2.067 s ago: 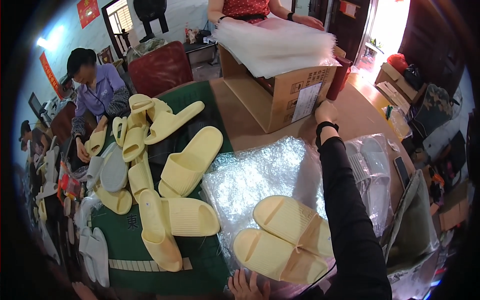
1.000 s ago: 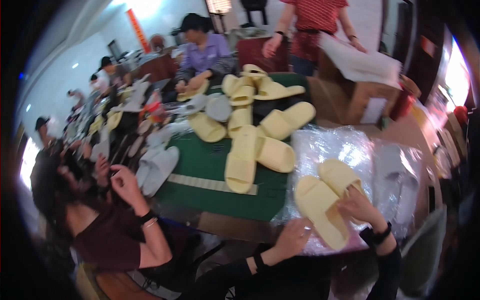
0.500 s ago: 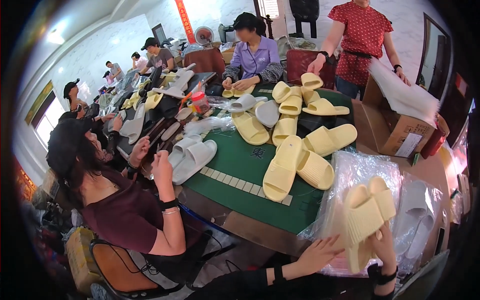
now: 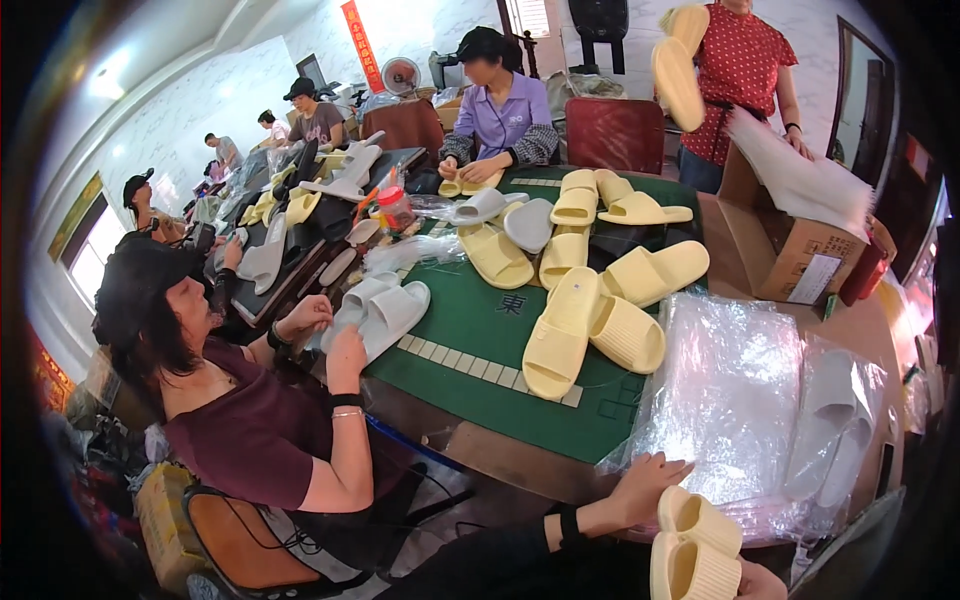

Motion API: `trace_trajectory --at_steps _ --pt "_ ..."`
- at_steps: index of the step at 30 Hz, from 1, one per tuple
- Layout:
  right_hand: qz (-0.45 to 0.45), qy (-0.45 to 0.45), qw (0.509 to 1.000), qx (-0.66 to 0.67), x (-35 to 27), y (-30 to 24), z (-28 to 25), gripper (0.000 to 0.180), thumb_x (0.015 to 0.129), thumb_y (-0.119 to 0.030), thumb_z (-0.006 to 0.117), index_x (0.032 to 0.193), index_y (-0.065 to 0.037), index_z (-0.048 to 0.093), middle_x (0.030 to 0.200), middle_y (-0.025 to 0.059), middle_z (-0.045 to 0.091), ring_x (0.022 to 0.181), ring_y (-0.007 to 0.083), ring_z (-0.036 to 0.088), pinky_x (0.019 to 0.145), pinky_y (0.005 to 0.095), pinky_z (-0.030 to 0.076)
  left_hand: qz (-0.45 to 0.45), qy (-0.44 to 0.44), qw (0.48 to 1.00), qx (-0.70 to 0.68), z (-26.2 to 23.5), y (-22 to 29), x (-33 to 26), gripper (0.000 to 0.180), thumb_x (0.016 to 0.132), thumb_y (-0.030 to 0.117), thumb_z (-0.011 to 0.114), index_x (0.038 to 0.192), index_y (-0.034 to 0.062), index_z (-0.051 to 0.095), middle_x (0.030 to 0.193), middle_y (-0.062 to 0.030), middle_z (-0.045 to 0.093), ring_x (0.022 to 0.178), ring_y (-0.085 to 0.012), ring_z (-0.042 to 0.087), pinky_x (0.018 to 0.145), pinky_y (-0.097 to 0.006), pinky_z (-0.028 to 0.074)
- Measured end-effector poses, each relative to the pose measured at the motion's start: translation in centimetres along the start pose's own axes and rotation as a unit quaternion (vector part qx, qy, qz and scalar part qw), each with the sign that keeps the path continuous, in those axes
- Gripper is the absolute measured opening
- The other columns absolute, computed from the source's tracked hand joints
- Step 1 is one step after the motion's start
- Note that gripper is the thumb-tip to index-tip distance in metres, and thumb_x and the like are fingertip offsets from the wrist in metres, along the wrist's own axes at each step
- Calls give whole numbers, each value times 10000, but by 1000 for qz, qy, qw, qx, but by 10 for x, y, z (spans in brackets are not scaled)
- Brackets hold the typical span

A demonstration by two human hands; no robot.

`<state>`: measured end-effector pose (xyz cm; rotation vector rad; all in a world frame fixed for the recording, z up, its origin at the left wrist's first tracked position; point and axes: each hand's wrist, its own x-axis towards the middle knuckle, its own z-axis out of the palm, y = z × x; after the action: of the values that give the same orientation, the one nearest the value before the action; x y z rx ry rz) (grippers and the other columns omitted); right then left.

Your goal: Packaging finished slippers into plastic bags and boxes at a shoe manufacturing facility.

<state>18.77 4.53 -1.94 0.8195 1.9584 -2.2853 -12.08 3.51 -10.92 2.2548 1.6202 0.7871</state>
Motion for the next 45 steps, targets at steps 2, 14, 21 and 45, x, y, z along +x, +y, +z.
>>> trace_trajectory --at_steps 2,14,21,45 --pt "0 -31 997 71 -3 3 3 807 793 -284 756 1412 11 331 1364 79 465 1238 190 435 1022 351 352 13 26 1000 9 -1 -5 1 586 761 219 608 1306 40 489 1132 -66 571 906 -241 503 821 -369 408" --pt "-47 151 969 -190 23 22 11 420 912 -152 579 1287 12 482 1253 104 567 1160 201 500 978 314 382 7 284 958 40 -14 1 4 349 751 116 638 1098 133 679 1047 7 663 986 -225 565 890 -393 374" --pt "-108 333 838 -419 37 -13 27 339 882 -88 534 1202 19 551 1211 236 569 1180 374 499 1007 423 371 -33 303 950 -68 -10 20 2 299 868 145 618 1161 174 672 1305 -60 566 1226 -299 478 1066 -512 275" --pt "-92 476 736 -473 85 -1 51 520 779 -106 623 1264 27 492 1318 269 448 1258 466 366 1070 530 274 25 197 950 -239 -42 57 -12 274 843 37 642 1091 131 712 1396 -167 453 1334 -349 371 1063 -417 342"
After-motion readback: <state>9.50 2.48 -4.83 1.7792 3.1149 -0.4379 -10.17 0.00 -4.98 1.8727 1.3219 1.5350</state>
